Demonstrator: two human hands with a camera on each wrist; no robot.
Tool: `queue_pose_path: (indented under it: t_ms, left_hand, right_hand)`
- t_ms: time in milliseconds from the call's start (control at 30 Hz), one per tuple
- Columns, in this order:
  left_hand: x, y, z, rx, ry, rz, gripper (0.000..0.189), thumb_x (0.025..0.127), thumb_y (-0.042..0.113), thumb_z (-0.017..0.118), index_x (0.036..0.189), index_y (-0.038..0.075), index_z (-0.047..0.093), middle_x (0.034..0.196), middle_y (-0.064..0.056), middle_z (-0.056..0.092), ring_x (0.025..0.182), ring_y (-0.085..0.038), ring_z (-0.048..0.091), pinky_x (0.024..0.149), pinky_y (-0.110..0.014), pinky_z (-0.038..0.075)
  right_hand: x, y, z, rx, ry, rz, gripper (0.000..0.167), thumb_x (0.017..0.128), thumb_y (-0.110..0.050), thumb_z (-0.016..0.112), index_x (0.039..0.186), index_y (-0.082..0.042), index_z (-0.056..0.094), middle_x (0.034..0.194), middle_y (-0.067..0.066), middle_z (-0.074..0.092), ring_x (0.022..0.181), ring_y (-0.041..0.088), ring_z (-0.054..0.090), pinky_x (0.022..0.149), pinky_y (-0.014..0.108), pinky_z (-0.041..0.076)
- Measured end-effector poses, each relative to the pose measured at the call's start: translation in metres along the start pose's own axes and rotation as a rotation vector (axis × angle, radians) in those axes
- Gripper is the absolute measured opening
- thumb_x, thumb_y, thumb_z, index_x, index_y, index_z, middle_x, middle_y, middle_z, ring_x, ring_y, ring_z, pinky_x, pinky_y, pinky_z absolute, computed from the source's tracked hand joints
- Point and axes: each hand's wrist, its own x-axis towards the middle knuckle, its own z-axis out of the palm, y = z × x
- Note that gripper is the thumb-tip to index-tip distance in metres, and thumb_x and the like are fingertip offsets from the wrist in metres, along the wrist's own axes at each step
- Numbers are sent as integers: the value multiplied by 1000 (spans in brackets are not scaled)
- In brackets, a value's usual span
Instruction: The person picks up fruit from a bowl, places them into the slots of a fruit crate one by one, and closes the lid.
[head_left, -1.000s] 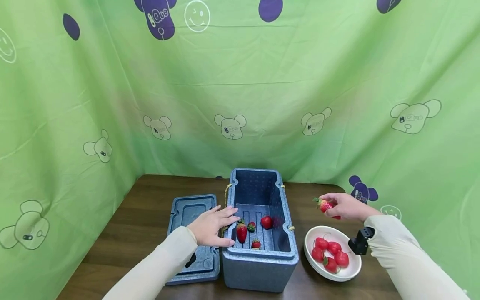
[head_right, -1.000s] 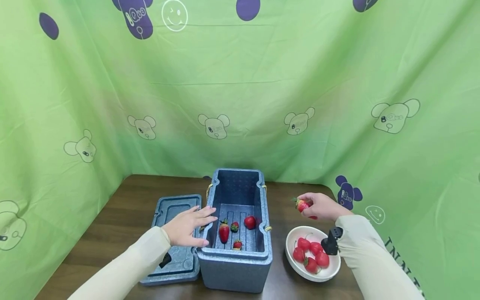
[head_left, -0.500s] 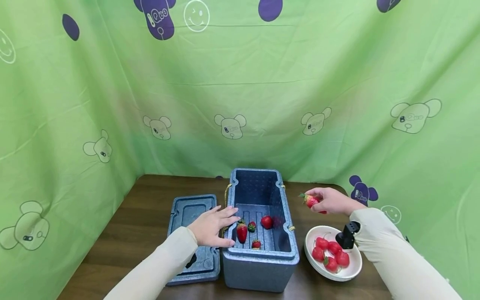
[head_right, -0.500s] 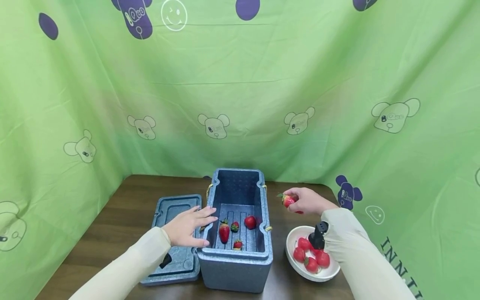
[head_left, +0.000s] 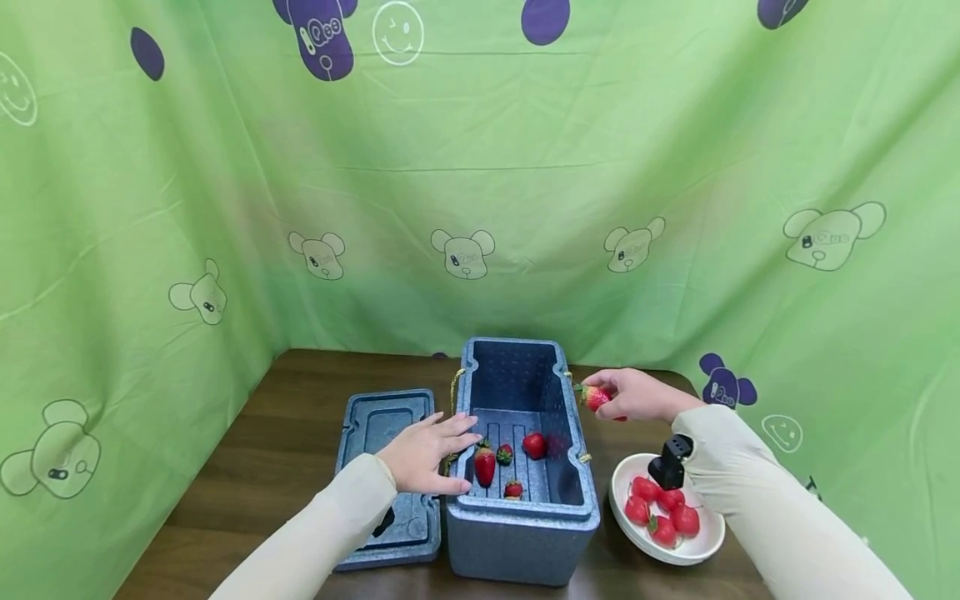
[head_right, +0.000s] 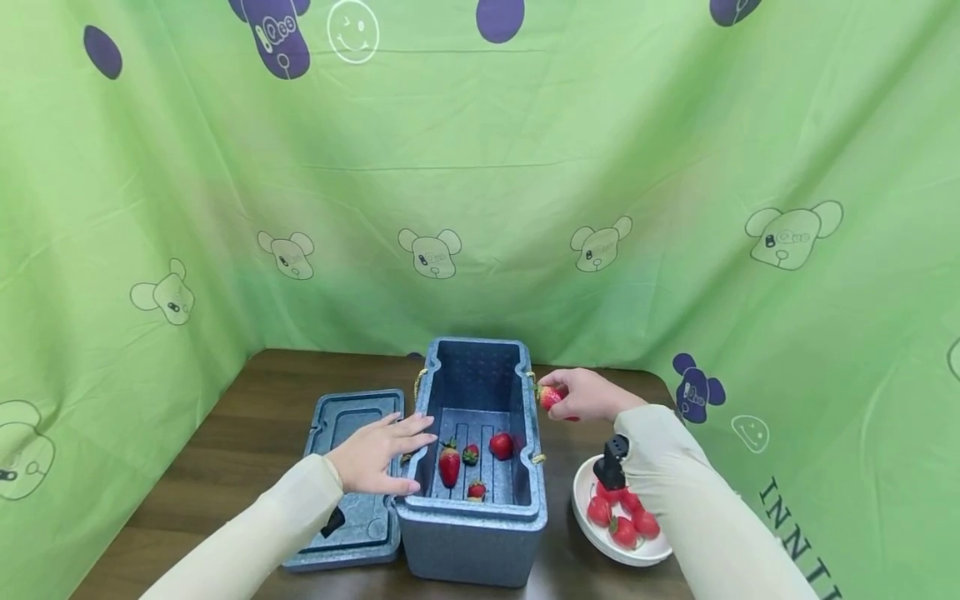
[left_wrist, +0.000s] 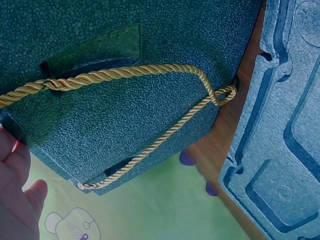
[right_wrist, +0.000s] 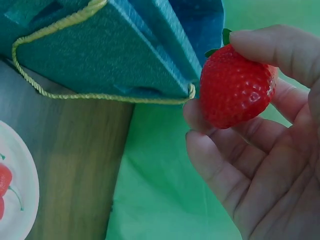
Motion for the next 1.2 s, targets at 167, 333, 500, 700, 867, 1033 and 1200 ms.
queue_pose_path:
  t_ms: [167, 333, 500, 700, 867, 1033, 1200]
  left_hand:
    - [0, 0, -1, 5, -3, 5, 68, 88, 52, 54, 142, 12, 48, 152, -6, 36, 141, -22, 28, 113, -47, 21]
    - [0, 1, -1, 8, -7, 4, 67, 88, 52, 53, 142, 12, 48, 152, -6, 36, 141, -22, 28, 114, -46, 21]
    - [1, 2, -1, 2, -8, 0, 68, 88, 52, 54, 142, 11, 48, 152, -7, 36, 141, -22, 28, 114, -46, 21]
    - [2, 2, 0, -6, -3, 1, 69, 87, 52, 54, 141, 10, 49, 152, -7, 36, 141, -22, 28, 114, -47, 20]
    - [1, 0, 2, -2, -4, -1, 67, 88, 52, 53, 142, 12, 48, 152, -6, 36, 141, -22, 29, 113, -48, 22]
    - [0, -1, 3, 2, -1, 3, 68, 88, 53, 53, 142, 12, 48, 152, -7, 36, 141, -22, 29, 113, -48, 22]
    - [0, -1, 1, -11, 4, 6, 67, 88, 52, 52, 142, 12, 49, 151, -7, 36, 141, -23, 29, 113, -48, 22]
  right_hand:
    - [6, -8, 3, -25, -10, -7, 47, 76, -1, 66, 120, 11, 55, 99, 15, 63, 74, 17, 54, 59, 29, 48]
    - [12, -14, 6, -33, -15, -33, 50, 75, 0, 66, 121, 13, 54, 101, 18, 63, 75, 17, 55, 60, 29, 48]
    - [17, -21, 10, -33, -34, -41, 50, 74, -1, 67, 121, 12, 55, 98, 14, 63, 73, 15, 54, 61, 28, 48]
    - [26, -25, 13, -31, -62, -82, 46, 76, -4, 68, 120, 8, 57, 98, 12, 64, 76, 16, 56, 64, 28, 51]
    - [36, -33, 20, -59, -79, -87, 44, 78, -6, 68, 119, 6, 58, 97, 11, 63, 78, 17, 56, 68, 29, 52]
    - [46, -52, 27, -89, -81, -37, 46, 79, -3, 68, 123, 5, 57, 104, 13, 63, 84, 20, 57, 73, 31, 53]
    - [53, -65, 30, -107, -83, -39, 46, 80, -4, 68, 125, 4, 57, 105, 12, 64, 85, 19, 58, 76, 32, 53]
